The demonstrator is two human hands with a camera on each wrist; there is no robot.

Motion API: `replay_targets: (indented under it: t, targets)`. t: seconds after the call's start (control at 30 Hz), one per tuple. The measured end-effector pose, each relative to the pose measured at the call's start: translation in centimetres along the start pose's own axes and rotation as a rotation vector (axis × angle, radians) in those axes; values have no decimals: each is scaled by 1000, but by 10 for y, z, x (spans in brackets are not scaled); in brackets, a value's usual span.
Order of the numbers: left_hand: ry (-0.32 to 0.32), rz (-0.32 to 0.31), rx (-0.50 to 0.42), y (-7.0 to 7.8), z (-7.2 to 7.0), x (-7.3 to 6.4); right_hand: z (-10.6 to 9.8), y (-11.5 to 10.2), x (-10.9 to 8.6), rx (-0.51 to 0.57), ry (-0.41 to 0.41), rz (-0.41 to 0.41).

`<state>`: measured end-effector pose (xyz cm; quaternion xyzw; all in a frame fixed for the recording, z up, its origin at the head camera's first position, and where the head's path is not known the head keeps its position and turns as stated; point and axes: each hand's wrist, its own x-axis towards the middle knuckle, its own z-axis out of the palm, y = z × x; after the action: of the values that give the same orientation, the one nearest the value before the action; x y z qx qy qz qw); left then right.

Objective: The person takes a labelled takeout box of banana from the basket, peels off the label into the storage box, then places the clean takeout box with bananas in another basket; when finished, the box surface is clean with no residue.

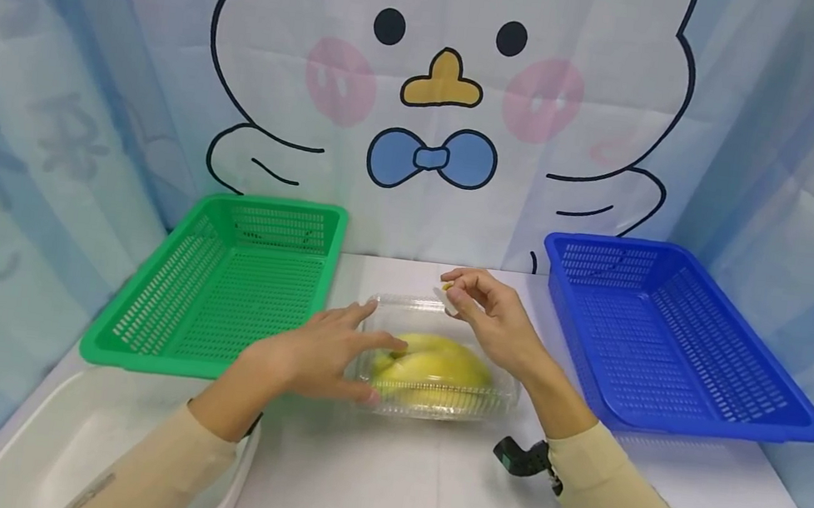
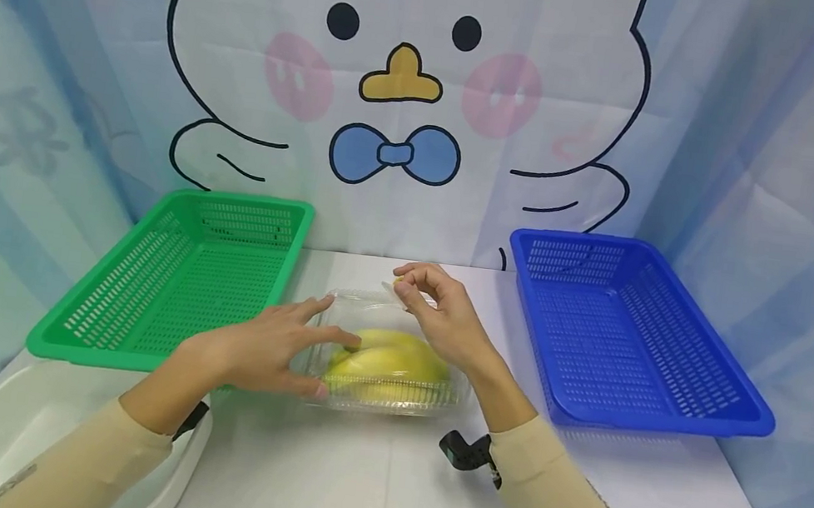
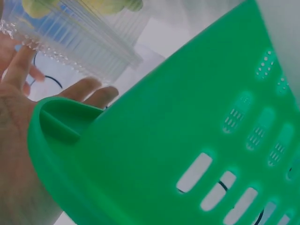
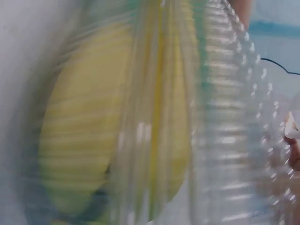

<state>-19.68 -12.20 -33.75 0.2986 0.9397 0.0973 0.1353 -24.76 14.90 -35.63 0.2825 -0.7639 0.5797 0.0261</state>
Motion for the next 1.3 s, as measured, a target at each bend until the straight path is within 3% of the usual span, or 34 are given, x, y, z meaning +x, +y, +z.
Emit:
replay_targets:
  t: [0.3, 0.7, 1.07, 1.3]
  targets:
    - [36, -35, -60, -3, -4, -12, 12, -9, 4, 11, -32, -27]
    - [127, -66, -96, -34, -14, -62, 45, -15, 9, 37, -115, -68]
    - [193, -52, -132, -52, -17, -98, 61, -25, 8, -1, -133, -111]
    - [231, -93, -160, -61, -13, -123, 76, -24, 11, 13, -195, -125]
